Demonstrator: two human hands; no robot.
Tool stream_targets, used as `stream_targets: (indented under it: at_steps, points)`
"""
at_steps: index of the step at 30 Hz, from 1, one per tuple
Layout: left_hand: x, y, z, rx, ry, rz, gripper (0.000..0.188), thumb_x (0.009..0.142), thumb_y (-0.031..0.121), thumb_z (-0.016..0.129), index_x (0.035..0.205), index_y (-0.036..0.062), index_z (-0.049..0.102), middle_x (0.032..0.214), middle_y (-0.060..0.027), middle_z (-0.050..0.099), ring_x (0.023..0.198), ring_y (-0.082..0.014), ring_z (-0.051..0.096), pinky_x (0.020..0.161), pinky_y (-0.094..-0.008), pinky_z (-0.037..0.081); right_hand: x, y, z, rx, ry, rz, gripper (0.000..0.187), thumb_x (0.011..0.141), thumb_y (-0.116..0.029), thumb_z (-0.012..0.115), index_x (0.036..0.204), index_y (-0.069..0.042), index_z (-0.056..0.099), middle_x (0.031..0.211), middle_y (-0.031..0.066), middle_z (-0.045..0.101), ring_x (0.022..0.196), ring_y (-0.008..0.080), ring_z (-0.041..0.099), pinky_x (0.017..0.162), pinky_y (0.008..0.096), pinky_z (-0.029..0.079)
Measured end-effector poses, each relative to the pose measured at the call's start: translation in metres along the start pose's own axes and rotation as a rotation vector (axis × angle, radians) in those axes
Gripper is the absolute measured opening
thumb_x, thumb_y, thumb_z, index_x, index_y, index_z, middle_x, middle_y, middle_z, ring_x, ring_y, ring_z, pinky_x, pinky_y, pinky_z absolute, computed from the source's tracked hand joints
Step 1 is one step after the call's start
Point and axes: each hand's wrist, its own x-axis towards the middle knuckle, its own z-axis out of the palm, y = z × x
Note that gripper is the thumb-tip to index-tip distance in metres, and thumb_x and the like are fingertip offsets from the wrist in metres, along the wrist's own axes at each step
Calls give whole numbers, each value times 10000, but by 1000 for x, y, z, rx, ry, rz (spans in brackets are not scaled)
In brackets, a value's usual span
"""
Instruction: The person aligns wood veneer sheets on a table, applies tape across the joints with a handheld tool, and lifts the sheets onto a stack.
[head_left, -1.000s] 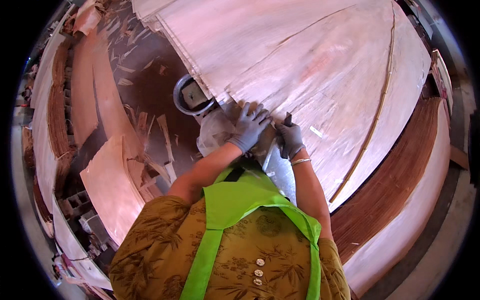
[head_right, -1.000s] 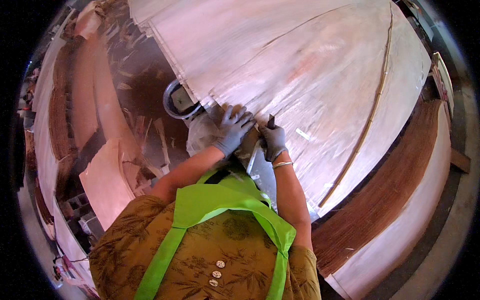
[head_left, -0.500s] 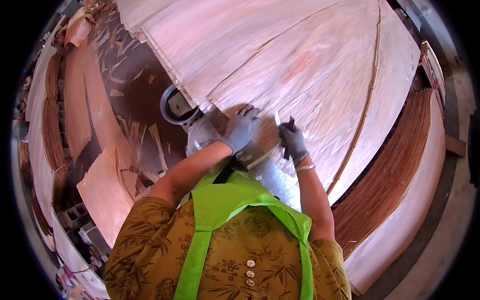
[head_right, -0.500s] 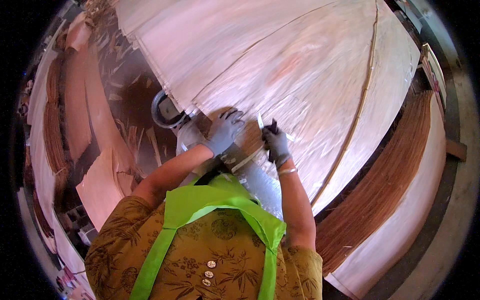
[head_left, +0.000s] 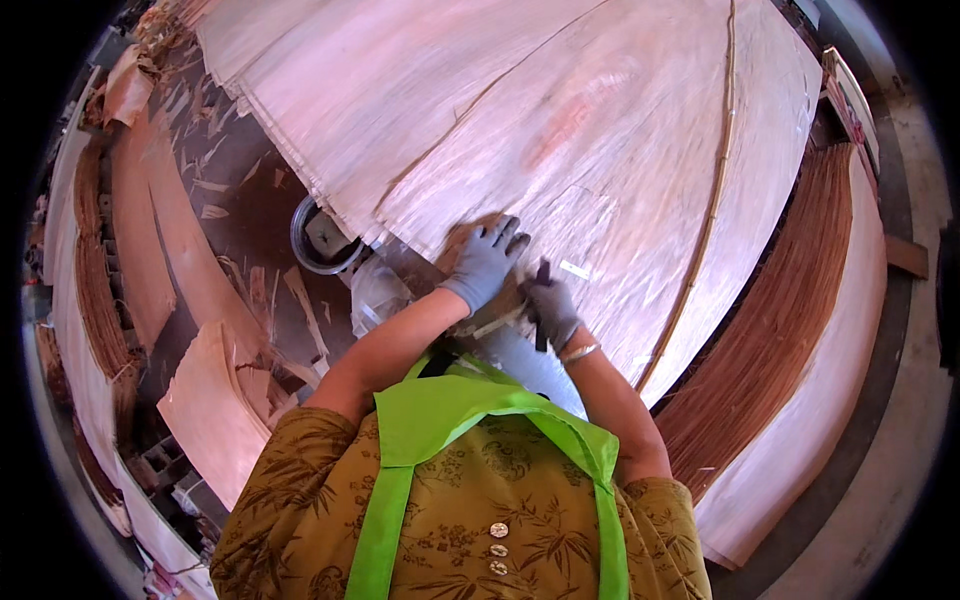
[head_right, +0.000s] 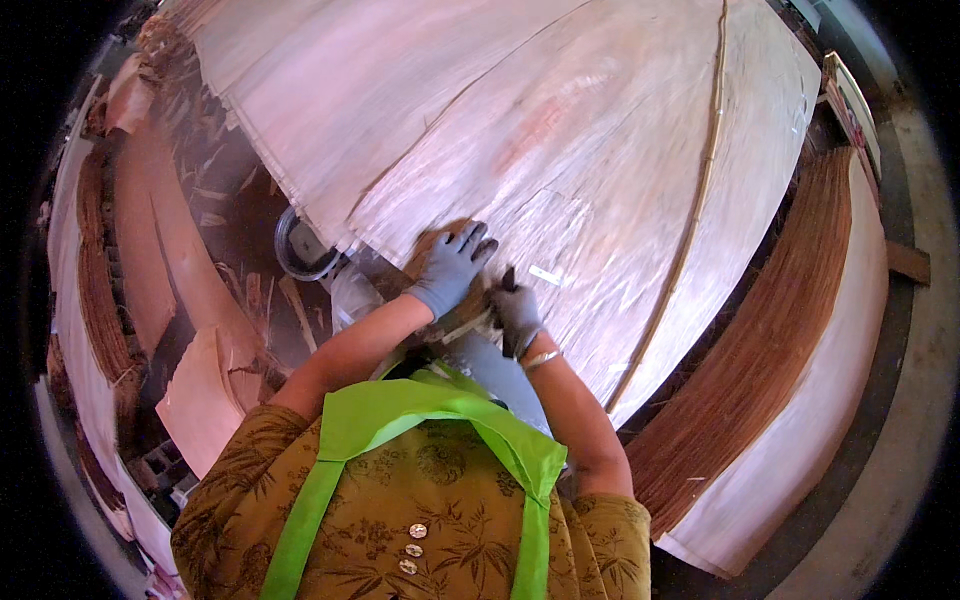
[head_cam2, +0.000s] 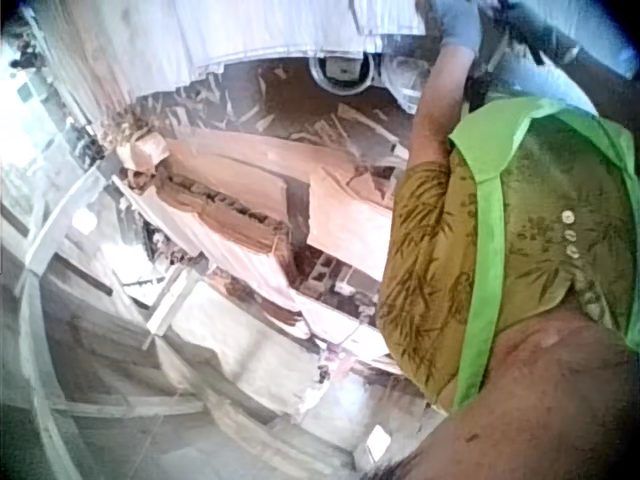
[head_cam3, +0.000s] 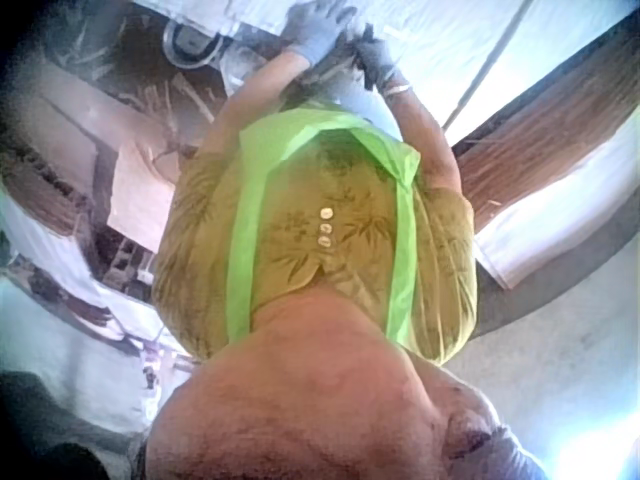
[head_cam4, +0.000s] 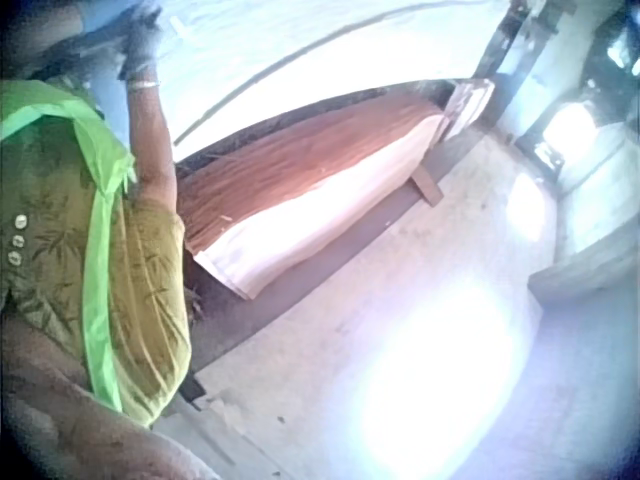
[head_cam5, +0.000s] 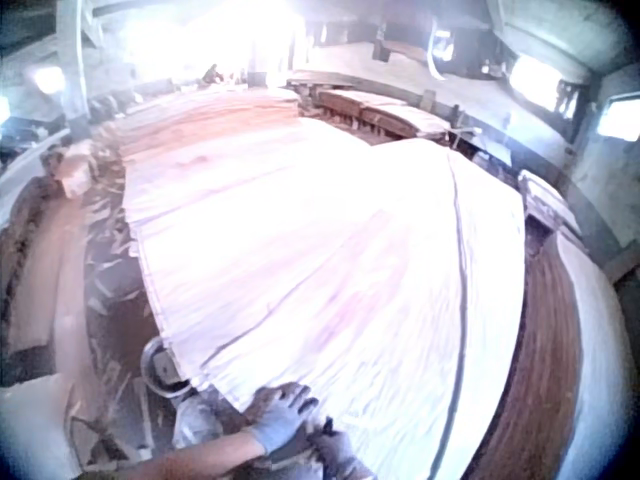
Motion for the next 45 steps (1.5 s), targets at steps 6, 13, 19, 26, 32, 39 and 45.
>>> stream_targets:
  at_steps: [6, 13, 19, 26, 32, 39, 45]
  points:
    - [18, -10, -28, -61, -167, -2, 410, 836, 193, 445, 1239, 138, 502, 1337, -160, 417, 1197, -259, 412, 889, -401, 358, 20, -46, -32, 143, -11, -181, 147, 828, -199, 614, 801, -56, 596, 604, -14, 492, 443, 82, 419, 390, 240, 341]
    - [91, -11, -11, 81, -2, 63, 509, 834, 171, 436, 1339, 126, 391, 1425, -45, 337, 1157, -213, 450, 759, -359, 409, 96, -98, -62, -117, 85, -98, 197, 797, -216, 666, 726, -43, 605, 540, 15, 511, 373, 123, 449, 345, 272, 331]
    - [95, 0, 3, 63, -196, -1, 494, 863, 165, 393, 1355, 196, 366, 1440, -31, 314, 1232, -206, 388, 786, -380, 394, 64, -45, -62, 142, 42, -84, 200, 797, -203, 666, 760, -13, 621, 576, 17, 528, 415, 121, 470, 363, 279, 370]
    - [109, -9, -7, -74, -209, -86, 533, 821, 136, 448, 1347, 191, 383, 1451, -40, 287, 1185, -205, 434, 782, -395, 412, 58, -82, -81, 210, 31, -255, 142, 833, -185, 629, 828, -44, 613, 590, 10, 525, 429, 101, 467, 376, 248, 378]
    - [143, 8, 0, 26, -82, 104, 538, 822, 115, 431, 1353, 179, 376, 1446, -43, 304, 1192, -196, 429, 776, -387, 419, 119, -106, -116, 28, 93, -70, 176, 801, -205, 666, 737, -52, 609, 567, 15, 513, 383, 131, 443, 345, 291, 353]
    - [142, 15, 13, 68, -187, 56, 471, 868, 129, 382, 1327, 230, 413, 1434, -48, 323, 1218, -232, 396, 767, -383, 420, 67, -40, -90, 234, 41, -77, 195, 826, -185, 642, 886, 1, 632, 637, 12, 555, 436, 114, 488, 389, 262, 408]
    - [147, -4, 17, -254, -39, -127, 538, 780, 61, 484, 1296, 209, 452, 1394, -55, 383, 1131, -243, 483, 810, -410, 420, 76, -80, -135, 220, 84, -222, 166, 821, -182, 647, 873, -26, 624, 598, 9, 530, 422, 109, 479, 379, 251, 400]
